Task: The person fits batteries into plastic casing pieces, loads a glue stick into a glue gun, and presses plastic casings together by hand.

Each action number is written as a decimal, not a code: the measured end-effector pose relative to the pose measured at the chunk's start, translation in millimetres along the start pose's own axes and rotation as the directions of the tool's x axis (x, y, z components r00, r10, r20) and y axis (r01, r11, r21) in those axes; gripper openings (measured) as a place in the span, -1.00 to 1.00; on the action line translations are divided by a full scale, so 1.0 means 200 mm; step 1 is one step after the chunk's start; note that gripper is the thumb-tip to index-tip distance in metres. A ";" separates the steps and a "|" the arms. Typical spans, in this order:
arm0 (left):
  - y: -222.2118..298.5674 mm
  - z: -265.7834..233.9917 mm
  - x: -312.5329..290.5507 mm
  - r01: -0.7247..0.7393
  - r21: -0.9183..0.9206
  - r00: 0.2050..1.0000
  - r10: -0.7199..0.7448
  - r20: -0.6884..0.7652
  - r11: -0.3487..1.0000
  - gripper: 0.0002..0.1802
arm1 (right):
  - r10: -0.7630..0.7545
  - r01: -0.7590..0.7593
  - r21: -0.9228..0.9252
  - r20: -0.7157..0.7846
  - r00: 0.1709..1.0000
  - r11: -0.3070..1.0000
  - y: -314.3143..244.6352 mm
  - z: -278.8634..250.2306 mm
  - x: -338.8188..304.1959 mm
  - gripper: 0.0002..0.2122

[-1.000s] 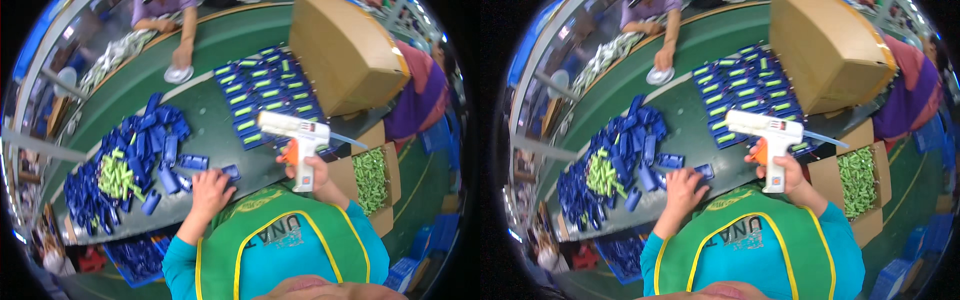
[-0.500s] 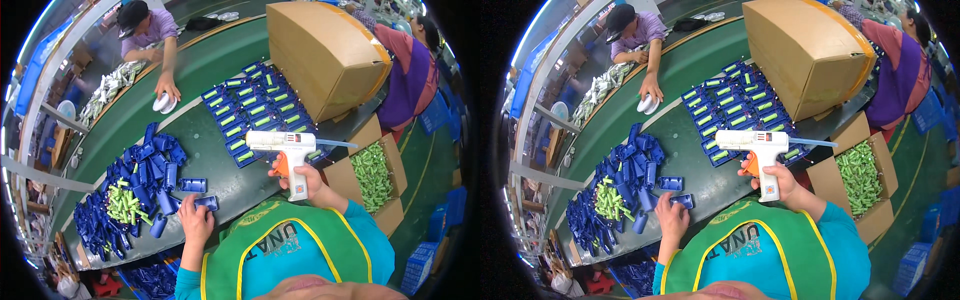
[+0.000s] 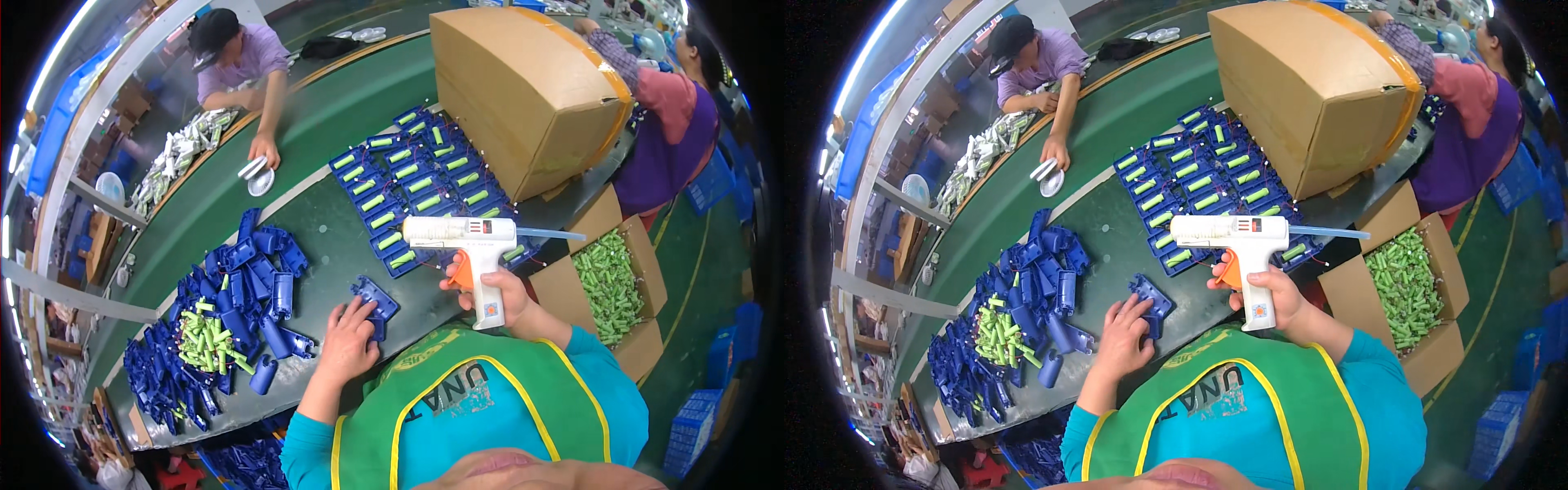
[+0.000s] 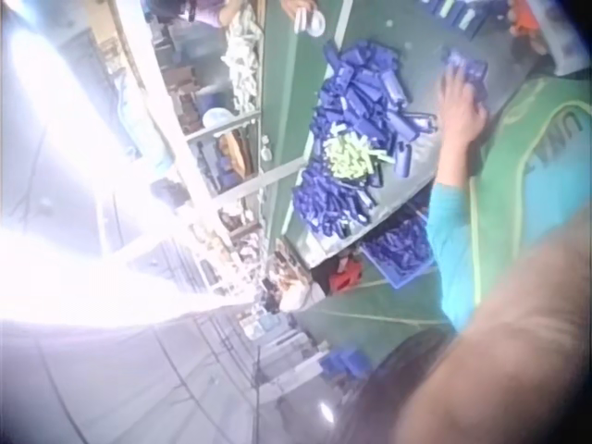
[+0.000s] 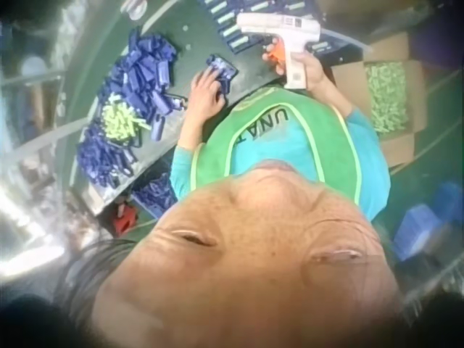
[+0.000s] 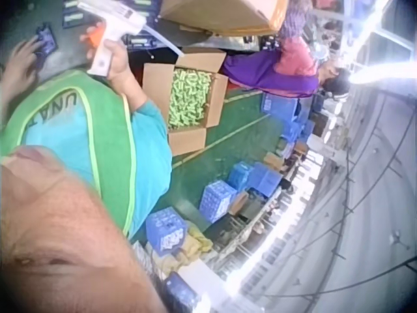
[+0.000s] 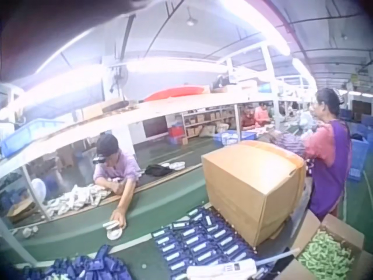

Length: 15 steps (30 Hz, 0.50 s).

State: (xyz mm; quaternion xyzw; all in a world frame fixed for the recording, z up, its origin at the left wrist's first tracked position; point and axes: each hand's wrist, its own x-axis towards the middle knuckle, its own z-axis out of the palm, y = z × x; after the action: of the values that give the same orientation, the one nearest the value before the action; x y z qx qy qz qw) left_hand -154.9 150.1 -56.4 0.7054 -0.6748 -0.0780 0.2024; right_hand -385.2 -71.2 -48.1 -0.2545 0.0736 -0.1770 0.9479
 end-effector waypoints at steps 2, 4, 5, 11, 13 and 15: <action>-0.04 -0.03 0.01 -0.037 0.058 0.999 0.037 0.006 0.998 -0.81 | -0.007 0.007 -0.007 -0.004 1.000 1.000 0.00 0.00 -0.01 -0.51; -0.06 -0.08 0.00 -0.054 0.144 0.998 0.056 -0.009 0.988 -0.82 | -0.019 0.018 -0.025 -0.025 1.000 1.000 -0.01 -0.01 -0.01 -0.51; -0.07 -0.08 -0.01 -0.022 0.186 0.998 0.033 -0.055 0.982 -0.81 | -0.020 0.020 -0.022 -0.028 0.999 1.000 -0.01 -0.01 -0.01 -0.51; -0.19 -0.09 -0.07 0.065 0.350 0.982 0.001 -0.187 0.935 -0.80 | 0.005 -0.005 -0.005 -0.037 0.999 1.000 0.00 -0.02 0.00 -0.50; -0.20 -0.07 -0.05 0.142 0.424 0.960 -0.020 -0.279 0.894 -0.81 | 0.015 -0.016 -0.005 -0.024 1.000 1.000 0.01 -0.02 0.00 -0.50; -0.18 -0.04 -0.03 0.181 0.445 0.934 -0.010 -0.358 0.877 -0.83 | 0.008 -0.008 -0.011 -0.013 1.000 1.000 0.01 -0.02 0.00 -0.50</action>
State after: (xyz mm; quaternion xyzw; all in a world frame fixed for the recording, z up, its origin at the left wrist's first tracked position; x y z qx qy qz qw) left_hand -119.0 157.3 -65.3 0.7687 -0.5911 0.2030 0.1359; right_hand -384.7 -72.2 -51.7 -0.2584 0.0819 -0.1746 0.9466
